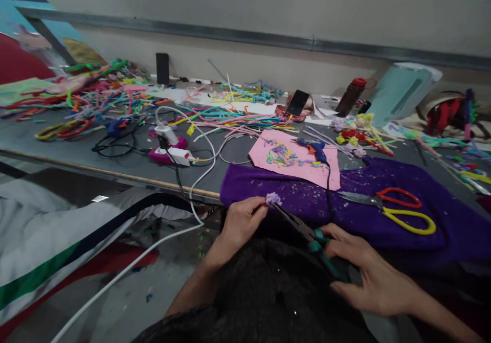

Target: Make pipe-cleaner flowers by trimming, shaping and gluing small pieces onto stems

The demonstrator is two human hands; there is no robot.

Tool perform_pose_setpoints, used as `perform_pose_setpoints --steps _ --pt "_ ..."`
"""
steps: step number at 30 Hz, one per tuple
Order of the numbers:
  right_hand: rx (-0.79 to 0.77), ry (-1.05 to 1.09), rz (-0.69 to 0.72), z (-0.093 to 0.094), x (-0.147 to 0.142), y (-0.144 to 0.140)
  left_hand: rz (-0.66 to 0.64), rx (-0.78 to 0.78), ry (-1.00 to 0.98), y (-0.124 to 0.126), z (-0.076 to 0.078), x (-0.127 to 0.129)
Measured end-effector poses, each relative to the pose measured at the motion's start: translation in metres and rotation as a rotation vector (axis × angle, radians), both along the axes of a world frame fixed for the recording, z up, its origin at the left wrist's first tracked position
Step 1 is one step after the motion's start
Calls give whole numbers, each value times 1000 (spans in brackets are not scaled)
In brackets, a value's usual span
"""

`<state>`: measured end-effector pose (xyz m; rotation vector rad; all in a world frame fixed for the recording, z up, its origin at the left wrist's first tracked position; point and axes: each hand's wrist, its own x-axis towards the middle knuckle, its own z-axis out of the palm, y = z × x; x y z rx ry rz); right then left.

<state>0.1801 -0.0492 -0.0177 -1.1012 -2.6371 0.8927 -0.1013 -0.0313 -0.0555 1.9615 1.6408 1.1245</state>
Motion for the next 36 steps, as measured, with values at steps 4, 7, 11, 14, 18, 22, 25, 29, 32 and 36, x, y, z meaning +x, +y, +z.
perform_pose_setpoints --steps 4,7,11,14,18,22,25,29,32,36 --pt "-7 16 -6 -2 -1 0 0 26 34 0 -2 0" --pt "-24 40 15 -2 -3 1 -1 28 57 0 -2 0" --pt "-40 57 19 2 -7 1 8 38 67 1 -2 1" --pt "-44 71 20 3 -9 0 14 51 73 1 -2 2" --pt "-53 70 25 4 -10 0 17 48 81 1 -3 2" --pt "-49 69 27 3 -12 0 12 28 53 1 -3 2" --pt "-36 48 20 2 -12 1 9 8 37 0 -2 2" --pt "-14 23 16 1 -11 0 12 -11 23 0 -1 2" --pt "-21 19 20 2 -11 -1 11 -13 17 0 0 2" --pt "-26 37 26 3 -13 0 22 -6 30 0 -1 1"
